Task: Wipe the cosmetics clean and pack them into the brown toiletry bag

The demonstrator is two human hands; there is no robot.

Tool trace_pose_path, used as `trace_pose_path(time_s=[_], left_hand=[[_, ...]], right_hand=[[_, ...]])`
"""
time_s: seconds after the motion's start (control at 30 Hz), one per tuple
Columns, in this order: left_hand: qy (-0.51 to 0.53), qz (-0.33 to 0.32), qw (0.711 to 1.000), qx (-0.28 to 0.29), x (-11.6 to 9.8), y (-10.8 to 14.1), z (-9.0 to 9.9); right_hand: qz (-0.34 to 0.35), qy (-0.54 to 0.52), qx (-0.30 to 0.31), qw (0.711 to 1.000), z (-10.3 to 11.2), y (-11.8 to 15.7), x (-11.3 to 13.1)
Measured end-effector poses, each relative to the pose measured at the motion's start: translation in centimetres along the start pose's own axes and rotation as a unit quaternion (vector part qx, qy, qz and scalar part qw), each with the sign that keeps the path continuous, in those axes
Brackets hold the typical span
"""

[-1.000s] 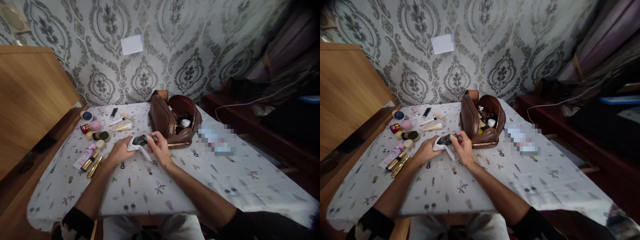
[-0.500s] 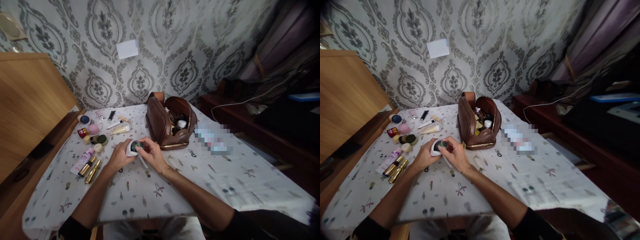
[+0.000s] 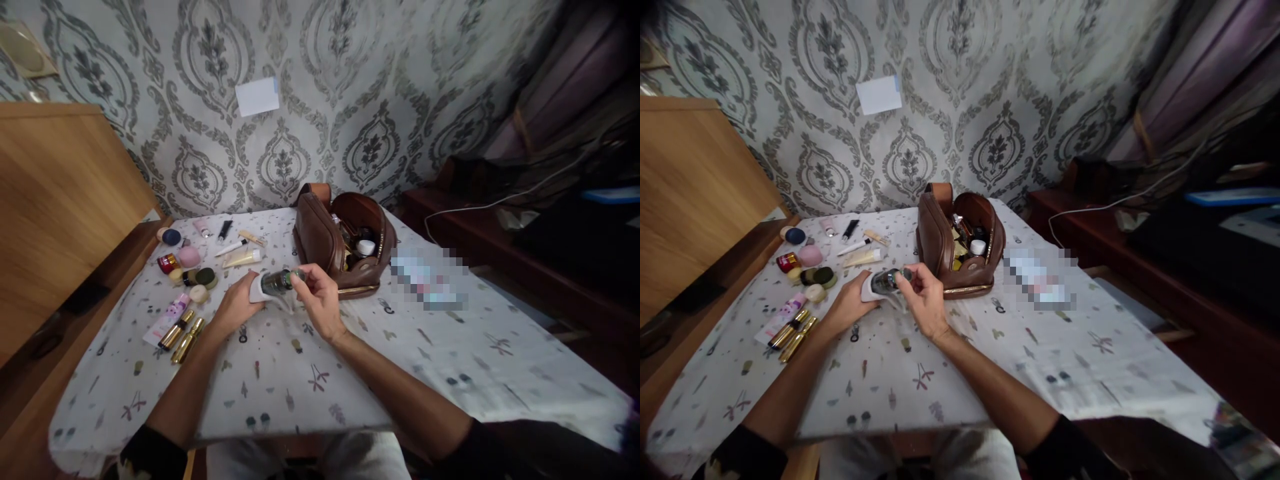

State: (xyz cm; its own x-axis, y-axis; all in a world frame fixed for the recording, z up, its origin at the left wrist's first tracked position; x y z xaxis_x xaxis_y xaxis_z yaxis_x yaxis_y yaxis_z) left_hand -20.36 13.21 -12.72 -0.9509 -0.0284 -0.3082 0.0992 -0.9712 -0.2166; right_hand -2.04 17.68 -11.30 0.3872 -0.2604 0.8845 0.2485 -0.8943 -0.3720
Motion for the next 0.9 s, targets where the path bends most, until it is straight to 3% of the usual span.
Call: trace_pose_path(time_s=[0.27,0.43,0.57,0.7,0.9], left_hand=[[0.027,0.048,0.998,0.023,0.6,0.0,-0.3],[-0.088,0.071,0.993,0.014,1.7,0.1,0.1],[-0.199,0.121,0.971,-0.05,2.4,0.6,1.3],[-0.243,0.092,0.963,-0.071,2.6,0.7,1.5],[-0.134,0.004,0.984,-0.118,2.4,0.7,2.1]], right_hand=[[0.029,-0.006,-0.004,1.0,0.1,0.0,0.7],[0.045,0.014,-0.023,0.999,0.5,0.0,1.3],[0.049,0.021,-0.049,0.997,1.0,-0.3,1.7],[0.037,0.029,-0.046,0.998,1.0,-0.3,1.6],[0.051,0.058,-0.025,0.997,0.6,-0.1,1.6]])
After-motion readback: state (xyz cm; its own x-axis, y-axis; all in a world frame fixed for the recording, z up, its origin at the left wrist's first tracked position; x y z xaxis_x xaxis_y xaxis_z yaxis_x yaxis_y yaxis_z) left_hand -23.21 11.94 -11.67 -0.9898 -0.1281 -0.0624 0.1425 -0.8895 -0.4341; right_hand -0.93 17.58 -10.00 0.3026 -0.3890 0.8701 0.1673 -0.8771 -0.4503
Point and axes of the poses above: each hand's wrist, its own y-axis away from the middle knuckle, its own z-axis out of the back of the hand, x = y × z, the point moved 5 cm from there along -y, towards the middle knuckle, and after that the axes turned 11 degrees about -y, right-handed, at the moved point
